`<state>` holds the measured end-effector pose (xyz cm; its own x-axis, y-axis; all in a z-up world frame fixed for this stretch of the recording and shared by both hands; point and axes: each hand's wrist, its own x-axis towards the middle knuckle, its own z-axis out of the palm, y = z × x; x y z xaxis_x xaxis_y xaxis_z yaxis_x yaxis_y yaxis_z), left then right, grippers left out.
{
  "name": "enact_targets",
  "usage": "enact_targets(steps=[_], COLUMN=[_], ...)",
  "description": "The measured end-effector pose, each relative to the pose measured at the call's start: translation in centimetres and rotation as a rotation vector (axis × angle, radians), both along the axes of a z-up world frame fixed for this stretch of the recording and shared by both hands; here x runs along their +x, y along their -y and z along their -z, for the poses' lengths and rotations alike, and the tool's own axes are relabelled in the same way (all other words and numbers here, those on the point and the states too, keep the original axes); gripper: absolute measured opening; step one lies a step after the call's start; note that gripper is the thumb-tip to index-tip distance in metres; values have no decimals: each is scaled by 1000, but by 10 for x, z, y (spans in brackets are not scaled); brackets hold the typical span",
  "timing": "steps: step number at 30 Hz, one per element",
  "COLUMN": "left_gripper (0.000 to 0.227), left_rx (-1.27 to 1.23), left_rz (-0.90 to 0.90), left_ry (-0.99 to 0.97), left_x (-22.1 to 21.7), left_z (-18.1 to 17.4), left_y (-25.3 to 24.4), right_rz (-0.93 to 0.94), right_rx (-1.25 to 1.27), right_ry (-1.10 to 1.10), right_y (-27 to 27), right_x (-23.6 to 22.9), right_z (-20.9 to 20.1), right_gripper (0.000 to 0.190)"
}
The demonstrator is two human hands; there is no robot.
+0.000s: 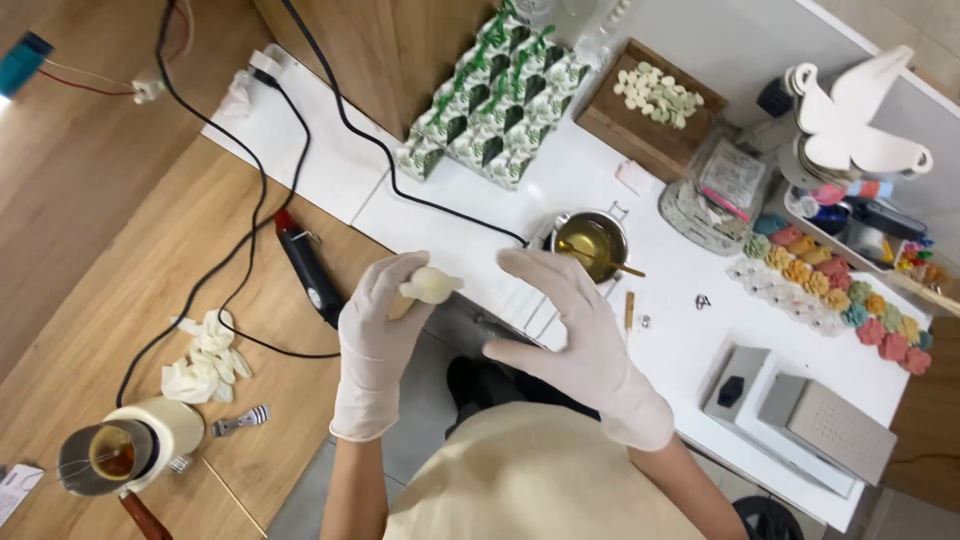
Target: The recorder prepares scented wax favors by placing small wax shapes into clear bags with printed cards, then assembling a butterfly-shaped gift box and organizing supplies.
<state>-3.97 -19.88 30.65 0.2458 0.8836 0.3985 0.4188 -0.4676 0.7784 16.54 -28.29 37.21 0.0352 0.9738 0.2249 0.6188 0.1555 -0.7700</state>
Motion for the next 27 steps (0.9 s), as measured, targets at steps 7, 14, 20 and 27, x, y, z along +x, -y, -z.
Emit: enact_targets(steps=[7,14,20,27], left_gripper=[47,50,52,55], left_rx=[-172,-81,-154,-118], left_rz=[227,354,436,605], left_ry=[27,52,54,36], left_x=[53,98,124,136], left_z=[-17,-10,-9,1], left_y=[54,74,75,59], right_rz=[-80,92,161,211], right_rx=[171,216,238,297], right_ry=[-22,6,16,77], right_y=[25,58,77,91], right_x=[28,58,78,96], right_z=[-5,-5,-7,-5], right_gripper=[60,45,45,45])
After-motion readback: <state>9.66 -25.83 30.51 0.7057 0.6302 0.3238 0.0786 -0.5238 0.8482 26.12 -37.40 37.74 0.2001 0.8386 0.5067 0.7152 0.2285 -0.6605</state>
